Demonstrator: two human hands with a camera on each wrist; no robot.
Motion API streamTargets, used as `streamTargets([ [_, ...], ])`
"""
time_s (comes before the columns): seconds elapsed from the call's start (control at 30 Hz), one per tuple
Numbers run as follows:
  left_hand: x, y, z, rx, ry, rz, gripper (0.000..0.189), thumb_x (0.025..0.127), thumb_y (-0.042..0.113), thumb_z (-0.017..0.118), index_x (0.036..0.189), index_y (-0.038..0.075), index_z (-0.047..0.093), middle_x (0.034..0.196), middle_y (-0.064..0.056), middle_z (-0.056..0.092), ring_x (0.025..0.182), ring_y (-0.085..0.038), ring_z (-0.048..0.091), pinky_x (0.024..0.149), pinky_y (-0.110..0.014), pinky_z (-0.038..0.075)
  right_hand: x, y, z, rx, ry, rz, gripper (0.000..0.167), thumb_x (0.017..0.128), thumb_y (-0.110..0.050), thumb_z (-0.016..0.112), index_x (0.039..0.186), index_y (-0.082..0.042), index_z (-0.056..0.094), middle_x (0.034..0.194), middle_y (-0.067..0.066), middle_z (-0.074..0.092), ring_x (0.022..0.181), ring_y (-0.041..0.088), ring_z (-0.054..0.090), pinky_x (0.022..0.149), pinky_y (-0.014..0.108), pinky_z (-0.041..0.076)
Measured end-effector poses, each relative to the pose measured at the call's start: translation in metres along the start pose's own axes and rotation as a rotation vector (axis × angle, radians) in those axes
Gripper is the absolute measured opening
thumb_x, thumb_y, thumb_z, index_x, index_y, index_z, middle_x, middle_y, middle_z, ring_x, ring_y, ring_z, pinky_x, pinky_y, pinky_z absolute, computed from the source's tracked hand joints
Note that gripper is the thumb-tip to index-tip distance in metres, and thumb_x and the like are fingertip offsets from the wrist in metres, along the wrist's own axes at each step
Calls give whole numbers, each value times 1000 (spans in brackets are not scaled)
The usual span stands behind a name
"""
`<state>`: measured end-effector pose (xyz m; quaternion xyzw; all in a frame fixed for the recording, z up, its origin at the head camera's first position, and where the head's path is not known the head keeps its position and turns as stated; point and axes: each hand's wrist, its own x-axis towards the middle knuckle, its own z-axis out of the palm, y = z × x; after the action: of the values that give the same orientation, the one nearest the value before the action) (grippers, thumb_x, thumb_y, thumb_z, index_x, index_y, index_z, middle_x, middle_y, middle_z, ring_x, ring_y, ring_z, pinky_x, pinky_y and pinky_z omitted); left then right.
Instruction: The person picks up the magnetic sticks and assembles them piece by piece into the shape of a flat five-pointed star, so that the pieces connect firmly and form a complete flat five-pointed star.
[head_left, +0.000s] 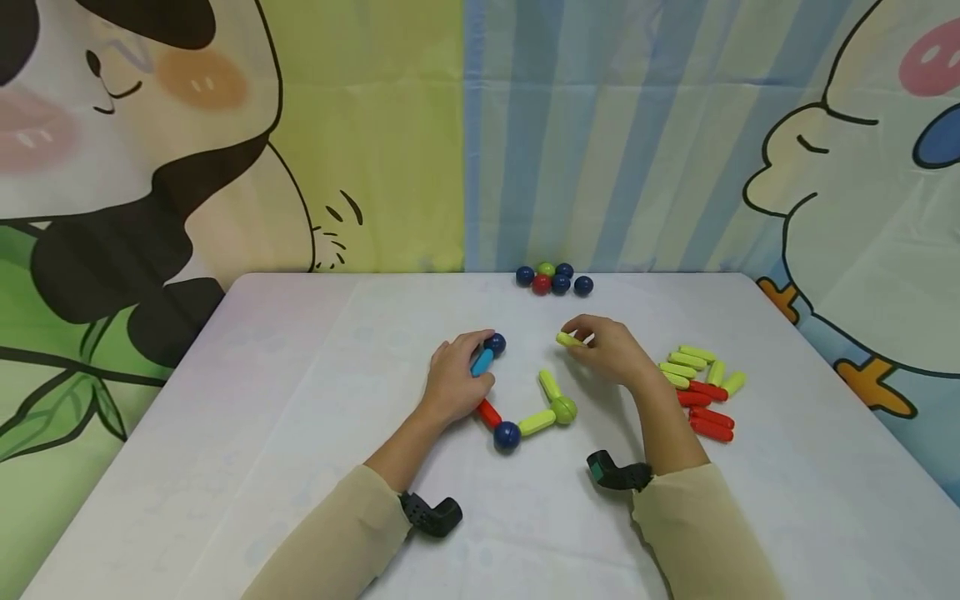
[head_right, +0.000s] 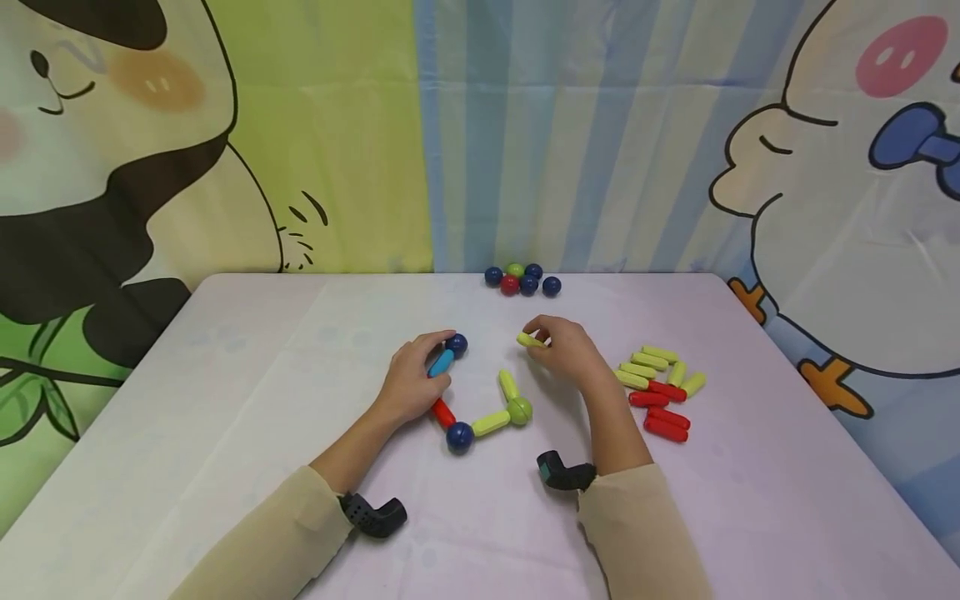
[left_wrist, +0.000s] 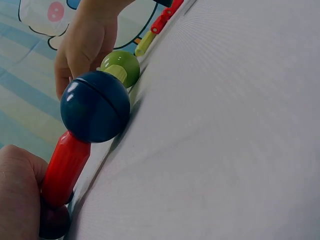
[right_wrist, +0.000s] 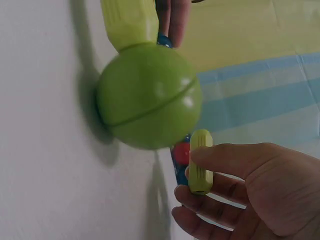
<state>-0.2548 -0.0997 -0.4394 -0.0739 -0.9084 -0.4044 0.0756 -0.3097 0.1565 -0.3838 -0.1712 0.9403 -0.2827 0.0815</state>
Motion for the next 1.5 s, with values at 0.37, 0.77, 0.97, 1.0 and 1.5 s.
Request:
streamTargets([
  [0.37,-1,0,0,0,6,6,62,86,10,64,148,15,56,151,-7,57,144,-27,49,128,-57,16,19,-22,24,80,-25,10,29,100,-14,62,128,-11,70,126,15,67,113,34,62,101,48,52],
  [0.77,-1,0,0,-2,4,21,61,87,11,64,147,15,56,151,-7,57,145,-27,49,128,-57,15,26,-34,38,60,-24,-30,26,100,-16,63,125,-14,72,121,11,68,105,28,61,92,42,53],
  [0.97,0,-2,-1,-11,7,37,61,86,10,63,147,14,57,150,-8,58,144,-27,49,127,-58,15,28,-36,41,65,-11,-57,25,100,-17,65,123,-13,73,125,11,70,107,29,63,95,44,53],
  [1.0,0,-2,-1,-14,7,38,61,86,10,63,147,13,56,150,-8,58,144,-28,49,127,-58,15,28,-36,41,70,-11,-54,25,100,-17,65,123,-13,73,126,11,70,107,29,63,95,44,53],
  [1.5,1,-1,-6,-232,106,-8,41,89,11,66,130,11,71,131,-12,68,125,-30,62,114,-48,44,29,-39,42,103,-17,-41,29,95,-8,70,123,-12,73,122,10,71,112,30,64,101,45,54],
])
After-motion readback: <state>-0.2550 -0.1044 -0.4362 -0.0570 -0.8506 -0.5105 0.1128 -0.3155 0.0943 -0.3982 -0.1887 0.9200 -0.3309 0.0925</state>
